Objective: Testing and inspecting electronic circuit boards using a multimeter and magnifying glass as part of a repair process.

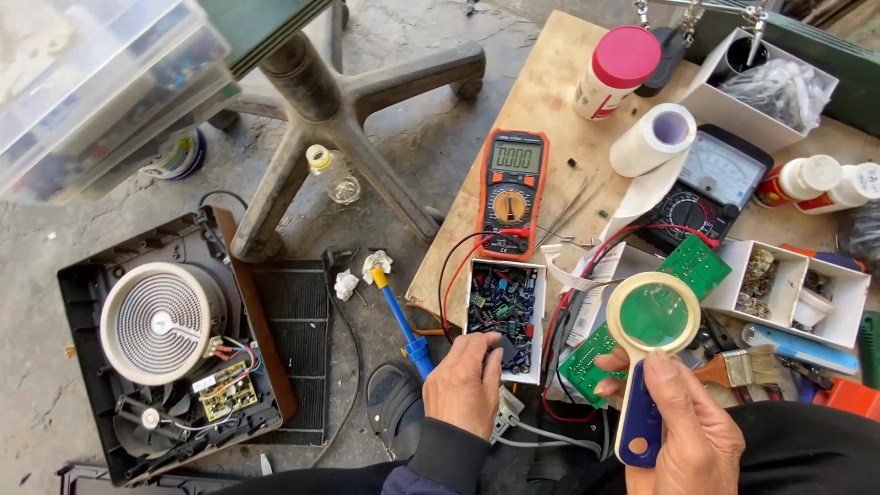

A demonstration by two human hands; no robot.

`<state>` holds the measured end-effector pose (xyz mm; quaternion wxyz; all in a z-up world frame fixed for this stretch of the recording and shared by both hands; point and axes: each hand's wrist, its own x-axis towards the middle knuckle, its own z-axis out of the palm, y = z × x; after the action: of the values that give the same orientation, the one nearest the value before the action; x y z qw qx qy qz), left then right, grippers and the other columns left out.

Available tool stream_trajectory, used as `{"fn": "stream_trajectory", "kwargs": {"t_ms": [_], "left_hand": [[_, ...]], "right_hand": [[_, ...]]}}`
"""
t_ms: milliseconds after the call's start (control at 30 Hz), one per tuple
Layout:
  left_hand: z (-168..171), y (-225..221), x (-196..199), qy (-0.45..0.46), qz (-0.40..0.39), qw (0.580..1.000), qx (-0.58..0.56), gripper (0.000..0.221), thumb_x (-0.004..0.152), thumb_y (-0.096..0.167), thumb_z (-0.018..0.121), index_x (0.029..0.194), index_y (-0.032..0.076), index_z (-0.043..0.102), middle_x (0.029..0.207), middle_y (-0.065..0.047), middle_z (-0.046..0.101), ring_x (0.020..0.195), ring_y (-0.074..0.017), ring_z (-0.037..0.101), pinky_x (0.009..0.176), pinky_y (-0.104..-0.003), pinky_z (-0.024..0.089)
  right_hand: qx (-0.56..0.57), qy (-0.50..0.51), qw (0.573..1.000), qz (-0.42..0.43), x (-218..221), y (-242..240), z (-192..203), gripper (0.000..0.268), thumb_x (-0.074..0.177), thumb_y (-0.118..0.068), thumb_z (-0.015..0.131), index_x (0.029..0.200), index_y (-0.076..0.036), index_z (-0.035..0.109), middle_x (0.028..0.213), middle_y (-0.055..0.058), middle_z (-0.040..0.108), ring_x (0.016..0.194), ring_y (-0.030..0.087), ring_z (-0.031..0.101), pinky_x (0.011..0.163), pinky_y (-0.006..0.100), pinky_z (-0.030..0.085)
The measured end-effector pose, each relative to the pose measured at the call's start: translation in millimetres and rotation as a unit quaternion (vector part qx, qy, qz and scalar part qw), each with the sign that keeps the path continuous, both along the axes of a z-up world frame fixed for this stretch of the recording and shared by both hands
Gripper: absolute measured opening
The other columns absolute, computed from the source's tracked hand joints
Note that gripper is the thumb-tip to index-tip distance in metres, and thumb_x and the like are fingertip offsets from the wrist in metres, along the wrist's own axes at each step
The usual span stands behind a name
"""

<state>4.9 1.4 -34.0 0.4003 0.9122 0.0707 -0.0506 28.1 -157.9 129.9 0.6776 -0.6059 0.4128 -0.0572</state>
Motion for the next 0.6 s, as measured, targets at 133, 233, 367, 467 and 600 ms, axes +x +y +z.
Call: {"fn": "stream_trajectory", "kwargs": {"t_ms": [133,233,367,467,600], "left_hand": [[6.4,-22.6,38.0,-0.045,-0.025,0.999,0.018,0.02,0.109,0.021,0.066,0.122,0.012,0.077,0.11,-0.004,0.075,0.081,-0.0222,0.076,0.062,-0.041,0.062],[-17.1,-37.2,60.5,0.024,-0.044,0.998,0.03,0.021,0.108,0.027,0.066,0.126,0.02,0.073,0.114,-0.004,0.074,0.08,-0.0343,0.074,0.061,-0.054,0.058],[-41.1,-45.4,77.4,0.097,-0.079,0.989,0.077,0.033,0.107,0.029,0.068,0.137,0.018,0.064,0.12,-0.012,0.08,0.094,-0.043,0.077,0.071,-0.061,0.059],[-49.7,-46.0,81.4,0.137,-0.092,0.98,0.114,0.033,0.108,0.032,0.068,0.137,0.017,0.063,0.111,-0.014,0.081,0.09,-0.0462,0.076,0.069,-0.063,0.059],[-44.2,-41.2,83.5,0.149,-0.088,0.974,0.144,0.026,0.106,0.034,0.072,0.126,0.016,0.066,0.108,-0.012,0.08,0.09,-0.0449,0.077,0.068,-0.064,0.06]], "right_hand": [[0.021,0.023,0.999,-0.021,6.1,-7.5,-2.8,0.041,0.111,-0.017,0.06,0.134,0.014,0.074,0.108,0.03,0.076,0.079,0.038,0.064,0.082,0.043,0.057],[0.024,0.04,0.999,-0.02,9.5,-12.7,-2.9,0.041,0.112,-0.017,0.059,0.133,0.014,0.075,0.106,0.029,0.076,0.077,0.038,0.064,0.081,0.043,0.055],[0.034,0.091,0.995,-0.038,16.0,-12.2,4.4,0.04,0.113,-0.017,0.058,0.132,0.015,0.075,0.108,0.031,0.076,0.081,0.041,0.064,0.084,0.047,0.056],[0.039,0.122,0.991,-0.041,21.0,-11.1,13.0,0.04,0.114,-0.016,0.059,0.131,0.015,0.076,0.109,0.031,0.077,0.085,0.041,0.064,0.086,0.048,0.055],[0.031,0.149,0.988,-0.033,23.3,-8.9,17.6,0.038,0.114,-0.018,0.061,0.125,0.014,0.078,0.108,0.028,0.079,0.085,0.038,0.066,0.083,0.043,0.052]]}}
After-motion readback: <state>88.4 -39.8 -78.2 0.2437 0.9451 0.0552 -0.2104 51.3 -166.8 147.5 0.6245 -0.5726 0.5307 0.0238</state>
